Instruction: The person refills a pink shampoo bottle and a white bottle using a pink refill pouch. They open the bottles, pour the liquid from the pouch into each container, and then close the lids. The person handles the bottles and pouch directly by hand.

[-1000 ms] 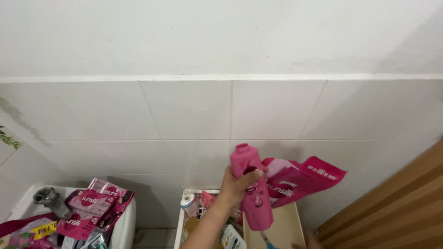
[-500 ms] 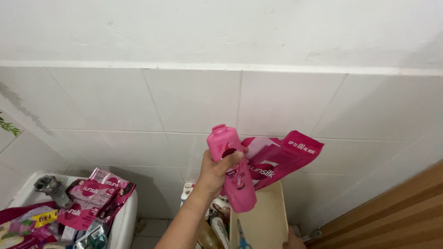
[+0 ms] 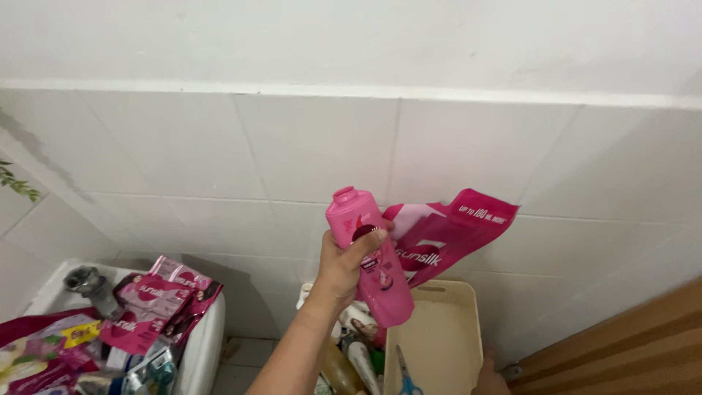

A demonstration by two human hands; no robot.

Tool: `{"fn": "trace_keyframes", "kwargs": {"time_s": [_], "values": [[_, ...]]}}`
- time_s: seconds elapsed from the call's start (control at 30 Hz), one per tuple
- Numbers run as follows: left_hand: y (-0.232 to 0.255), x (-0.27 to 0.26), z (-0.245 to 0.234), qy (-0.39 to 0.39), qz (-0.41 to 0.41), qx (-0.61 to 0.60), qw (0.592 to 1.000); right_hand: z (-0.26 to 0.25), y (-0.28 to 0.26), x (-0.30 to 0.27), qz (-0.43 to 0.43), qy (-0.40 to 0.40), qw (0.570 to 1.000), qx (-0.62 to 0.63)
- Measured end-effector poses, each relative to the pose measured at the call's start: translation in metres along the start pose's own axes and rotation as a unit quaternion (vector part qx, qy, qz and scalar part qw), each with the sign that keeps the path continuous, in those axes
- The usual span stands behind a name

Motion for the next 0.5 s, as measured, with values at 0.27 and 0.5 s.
{"fn": "trace_keyframes", "kwargs": {"time_s": [0.27,0.5], "values": [[0.002,0.003,-0.033,0.028,0.005,0.041,0.999,0.110,-0.210,-0.089,-0.478,-0.089,0.851,0.201],[0.011,0.005,-0.066,0.044,-0.007,0.035,0.998,0.151,-0.226,-0.061,-0.306,-0.095,0.946,-0.055]]}}
Point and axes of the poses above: each hand's wrist, its own x-axis towards the middle knuckle, its own z-axis out of the palm, y = z × x, the point moved 8 cm from there along x, towards the middle knuckle, and after that the axes turned 13 degrees about x, right-handed, at the moved point
